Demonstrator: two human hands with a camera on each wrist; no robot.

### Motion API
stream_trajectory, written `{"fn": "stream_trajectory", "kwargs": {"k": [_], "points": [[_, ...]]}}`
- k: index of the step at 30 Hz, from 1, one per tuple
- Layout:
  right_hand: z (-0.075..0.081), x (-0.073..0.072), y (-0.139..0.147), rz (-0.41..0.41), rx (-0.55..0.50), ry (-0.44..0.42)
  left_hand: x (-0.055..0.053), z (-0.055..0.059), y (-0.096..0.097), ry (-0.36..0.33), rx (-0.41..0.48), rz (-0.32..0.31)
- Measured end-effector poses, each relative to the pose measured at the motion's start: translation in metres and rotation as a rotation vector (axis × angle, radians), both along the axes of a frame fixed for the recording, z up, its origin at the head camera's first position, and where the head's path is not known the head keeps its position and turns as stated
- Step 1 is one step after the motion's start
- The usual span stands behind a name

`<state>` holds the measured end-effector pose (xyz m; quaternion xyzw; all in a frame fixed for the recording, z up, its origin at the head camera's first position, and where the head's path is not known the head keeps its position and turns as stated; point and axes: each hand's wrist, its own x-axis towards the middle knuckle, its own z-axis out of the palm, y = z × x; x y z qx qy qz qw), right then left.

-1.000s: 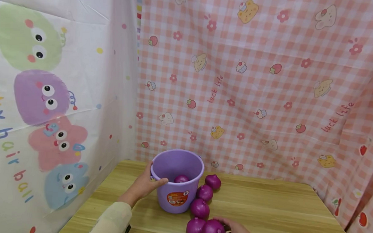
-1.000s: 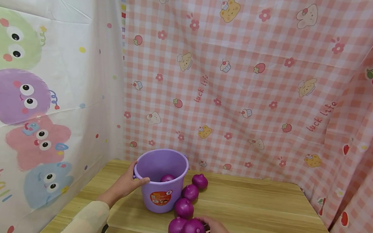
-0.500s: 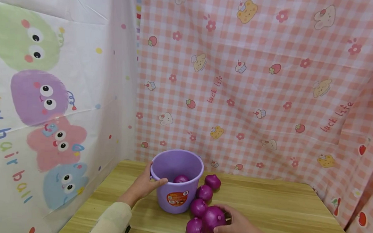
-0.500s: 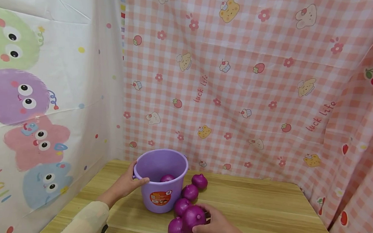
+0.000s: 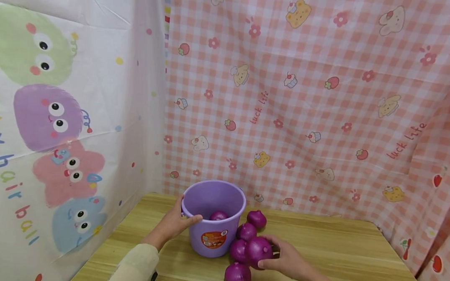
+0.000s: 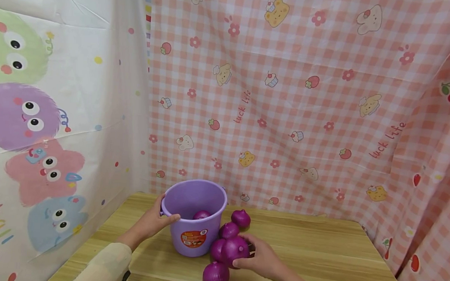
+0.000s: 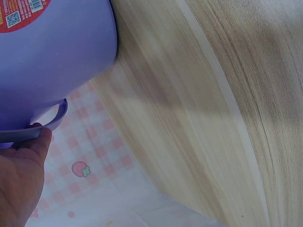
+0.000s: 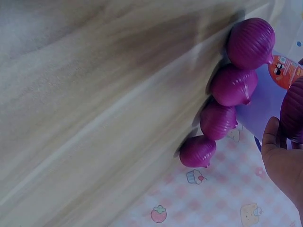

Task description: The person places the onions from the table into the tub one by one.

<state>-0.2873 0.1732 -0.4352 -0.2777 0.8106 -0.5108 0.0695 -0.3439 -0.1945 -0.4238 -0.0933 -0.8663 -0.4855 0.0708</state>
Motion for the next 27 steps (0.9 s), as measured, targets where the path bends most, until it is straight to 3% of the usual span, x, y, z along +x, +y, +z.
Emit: {"fn": "stream_trajectory", "kwargs": {"k": [11,27], "points": [[0.012,-0.007,-0.001,0.007,-0.046,0.001,0.0,0.0,0.0,0.0,-0.004,0.0],[0.036,-0.015,-0.014,-0.087,-0.02,0.033,-0.001,-0.001,-0.001,0.003,-0.014,0.009]]}}
